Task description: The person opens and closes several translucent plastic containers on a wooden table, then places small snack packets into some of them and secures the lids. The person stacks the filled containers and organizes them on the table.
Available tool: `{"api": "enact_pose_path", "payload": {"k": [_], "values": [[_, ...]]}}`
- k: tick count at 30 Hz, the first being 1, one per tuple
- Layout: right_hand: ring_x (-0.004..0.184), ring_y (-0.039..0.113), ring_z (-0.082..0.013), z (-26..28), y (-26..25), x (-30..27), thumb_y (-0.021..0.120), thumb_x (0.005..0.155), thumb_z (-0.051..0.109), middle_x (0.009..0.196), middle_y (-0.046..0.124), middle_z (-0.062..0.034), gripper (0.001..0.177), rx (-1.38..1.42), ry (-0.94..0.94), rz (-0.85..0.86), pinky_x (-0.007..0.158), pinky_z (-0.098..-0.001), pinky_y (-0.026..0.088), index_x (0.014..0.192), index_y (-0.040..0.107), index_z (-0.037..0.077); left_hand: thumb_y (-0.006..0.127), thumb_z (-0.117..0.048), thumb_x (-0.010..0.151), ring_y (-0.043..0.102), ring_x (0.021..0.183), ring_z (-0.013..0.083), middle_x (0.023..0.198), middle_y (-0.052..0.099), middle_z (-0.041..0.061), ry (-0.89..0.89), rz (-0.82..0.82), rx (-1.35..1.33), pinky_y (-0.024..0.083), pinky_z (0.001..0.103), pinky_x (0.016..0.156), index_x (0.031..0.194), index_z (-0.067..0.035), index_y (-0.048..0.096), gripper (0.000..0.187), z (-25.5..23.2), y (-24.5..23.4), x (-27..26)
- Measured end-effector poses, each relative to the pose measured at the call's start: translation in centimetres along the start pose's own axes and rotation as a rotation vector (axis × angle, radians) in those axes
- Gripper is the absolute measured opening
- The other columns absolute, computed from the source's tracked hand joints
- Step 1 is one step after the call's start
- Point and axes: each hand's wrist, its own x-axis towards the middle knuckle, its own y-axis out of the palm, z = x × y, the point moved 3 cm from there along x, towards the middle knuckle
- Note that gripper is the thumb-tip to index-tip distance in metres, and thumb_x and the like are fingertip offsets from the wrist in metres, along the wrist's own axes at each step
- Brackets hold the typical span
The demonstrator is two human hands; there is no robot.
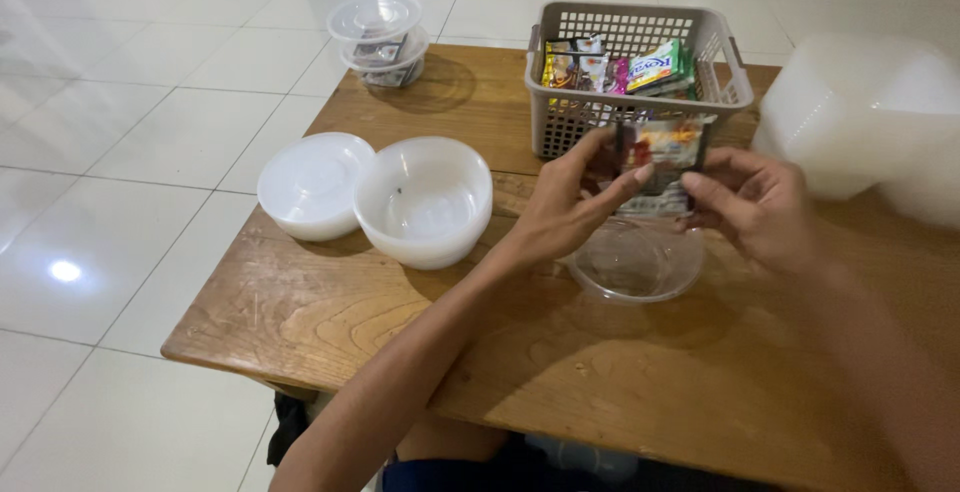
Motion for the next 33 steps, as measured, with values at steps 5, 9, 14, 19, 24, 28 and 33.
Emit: {"api": "enact_pose_path", "payload": {"k": [5, 9, 14, 19, 24, 28, 33], "values": [[0.088, 0.075, -0.0192, 0.1, 0.4, -0.6, 0.069, 0.094, 0.005, 0.108, 0.076, -0.0134, 0.022, -0.104, -0.089, 0.056, 0.078, -0.0342, 0.069, 0.115, 0.069, -0.002, 0.072, -0.021, 0.103, 0.062, 0.083, 0.0098, 0.093, 0.071, 0.009, -0.131, 0.031, -0.178, 0.05, 0.026, 0.067, 0.121, 0.003, 0.068, 0.031, 0.1, 0.6, -0.2], [0.095, 0.072, -0.0153, 0.5, 1.1, -1.6, 0.072, 0.092, 0.005, 0.112, 0.075, -0.0097, 0.028, -0.072, -0.095, 0.028, 0.079, -0.0318, 0.063, 0.119, 0.068, 0.001, 0.073, -0.023, 0.098, 0.067, 0.087, 0.0075, 0.099, 0.076, 0.005, -0.147, 0.048, -0.236, 0.056, 0.024, 0.068, 0.119, 0.001, 0.068, 0.032, -0.3, 0.7, -0.2], [0.104, 0.072, -0.0133, 1.7, 1.6, -1.8, 0.074, 0.09, 0.007, 0.116, 0.075, -0.0088, 0.038, -0.094, -0.228, 0.031, 0.089, -0.0284, 0.063, 0.126, 0.062, 0.004, 0.074, -0.023, 0.096, 0.07, 0.085, 0.0097, 0.099, 0.078, 0.006, -0.19, 0.06, -0.194, 0.058, 0.026, 0.065, 0.121, 0.0, 0.068, 0.034, -0.8, 0.7, -0.1], [0.1, 0.072, -0.0135, 1.0, 1.5, -1.8, 0.074, 0.091, 0.007, 0.114, 0.075, -0.0081, 0.034, -0.076, -0.166, 0.042, 0.086, -0.03, 0.062, 0.124, 0.067, 0.002, 0.072, -0.024, 0.097, 0.071, 0.084, 0.0096, 0.101, 0.078, 0.005, -0.176, 0.119, -0.154, 0.059, 0.026, 0.064, 0.121, -0.001, 0.07, 0.034, -1.1, 1.0, -0.5], [0.091, 0.072, -0.0125, 0.1, 1.1, -1.5, 0.074, 0.092, 0.007, 0.108, 0.077, -0.0073, 0.029, -0.162, -0.13, 0.031, 0.079, -0.0297, 0.061, 0.12, 0.071, 0.002, 0.072, -0.021, 0.096, 0.071, 0.084, 0.009, 0.099, 0.078, 0.006, -0.18, 0.107, -0.103, 0.058, 0.025, 0.063, 0.117, 0.001, 0.072, 0.03, -0.8, 1.2, -0.7], [0.089, 0.074, -0.0114, -0.5, 0.8, -1.7, 0.075, 0.09, 0.006, 0.103, 0.078, -0.0069, 0.024, -0.15, -0.075, -0.018, 0.079, -0.0281, 0.062, 0.113, 0.074, 0.003, 0.072, -0.02, 0.097, 0.07, 0.08, 0.0086, 0.095, 0.077, 0.006, -0.172, 0.126, -0.105, 0.059, 0.025, 0.063, 0.117, 0.001, 0.072, 0.03, -0.7, 1.0, -0.6], [0.089, 0.072, -0.0114, -1.3, 0.8, -1.3, 0.076, 0.091, 0.006, 0.106, 0.077, -0.0087, 0.027, 0.102, -0.046, 0.037, 0.077, -0.0279, 0.062, 0.117, 0.072, 0.003, 0.071, -0.019, 0.098, 0.07, 0.08, 0.0107, 0.096, 0.075, 0.009, -0.207, 0.159, -0.246, 0.06, 0.027, 0.057, 0.121, 0.003, 0.068, 0.032, -0.8, 1.3, -0.4]]}}
